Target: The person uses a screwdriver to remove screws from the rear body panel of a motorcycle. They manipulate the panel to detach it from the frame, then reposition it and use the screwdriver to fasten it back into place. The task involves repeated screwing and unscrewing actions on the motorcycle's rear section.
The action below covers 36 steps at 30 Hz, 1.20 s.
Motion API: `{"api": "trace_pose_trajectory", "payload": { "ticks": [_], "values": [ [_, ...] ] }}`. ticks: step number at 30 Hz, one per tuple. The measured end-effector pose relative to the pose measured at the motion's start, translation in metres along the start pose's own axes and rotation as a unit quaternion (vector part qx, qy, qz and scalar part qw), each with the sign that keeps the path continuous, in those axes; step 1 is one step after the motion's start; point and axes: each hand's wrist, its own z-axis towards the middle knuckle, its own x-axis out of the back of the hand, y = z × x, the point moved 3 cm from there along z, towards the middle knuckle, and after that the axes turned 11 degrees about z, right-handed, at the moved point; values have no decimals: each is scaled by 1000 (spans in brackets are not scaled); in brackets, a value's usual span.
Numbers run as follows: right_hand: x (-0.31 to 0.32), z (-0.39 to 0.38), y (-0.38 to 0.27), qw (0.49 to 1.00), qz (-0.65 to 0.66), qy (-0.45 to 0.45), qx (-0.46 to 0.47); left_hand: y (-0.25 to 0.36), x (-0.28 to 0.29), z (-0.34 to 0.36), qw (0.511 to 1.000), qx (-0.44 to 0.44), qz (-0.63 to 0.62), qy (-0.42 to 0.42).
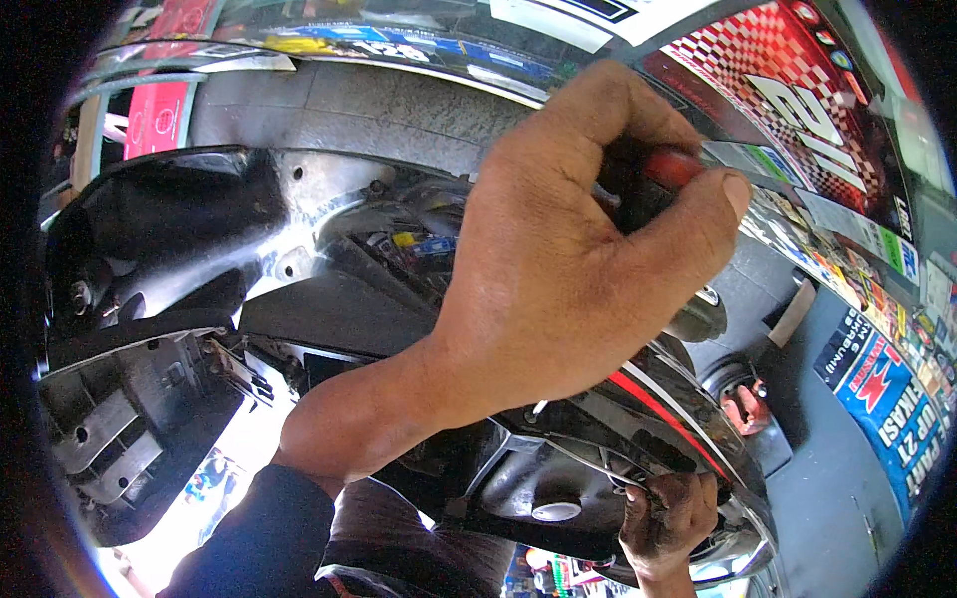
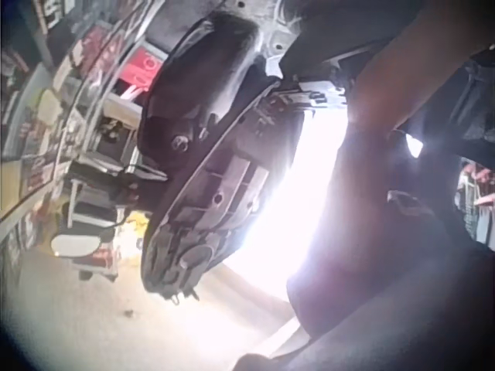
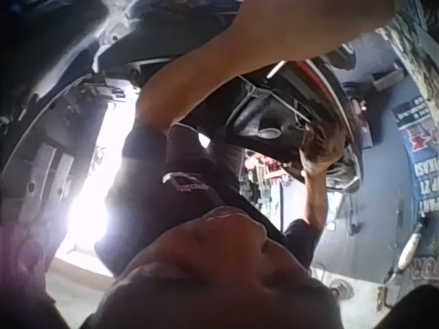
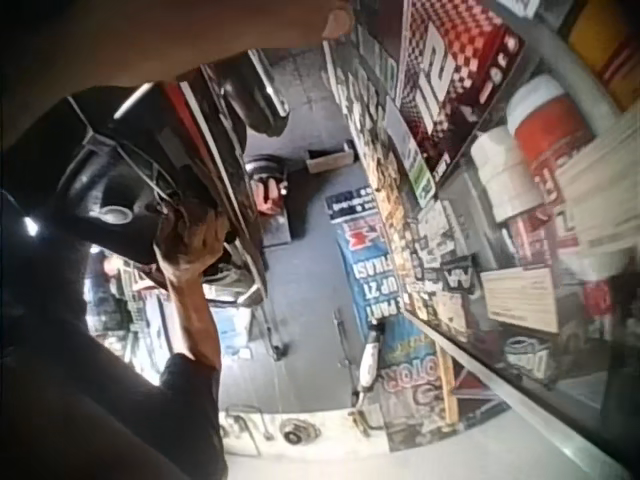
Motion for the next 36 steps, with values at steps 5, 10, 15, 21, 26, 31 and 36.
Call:
{"api": "trace_pose_trajectory", "payload": {
  "ticks": [5, 10, 15, 21, 26, 31, 36],
  "values": [
    [-3, 2, -1, 1000, -5, 9, 13, 8, 2, 0, 991, 98, -60, -70],
    [-3, 2, -1, 1000, -21, 3, 15, -21, -21, 7, 985, 118, -85, -95],
    [-4, 1, 1, 1000, -5, 23, 14, -21, -32, 2, 912, 252, -201, -253],
    [-2, 3, 0, 999, 12, 30, 15, -43, -26, 11, 915, 310, -184, -182],
    [-2, 4, 3, 998, 28, 43, 33, -50, -30, 15, 909, 316, -142, -231],
    [-1, 4, 5, 997, 45, 51, 32, -41, -28, 9, 908, 289, -195, -233],
    [2, 9, 3, 995, 56, 67, 42, -49, -26, 12, 923, 346, -109, -130]
  ]
}}
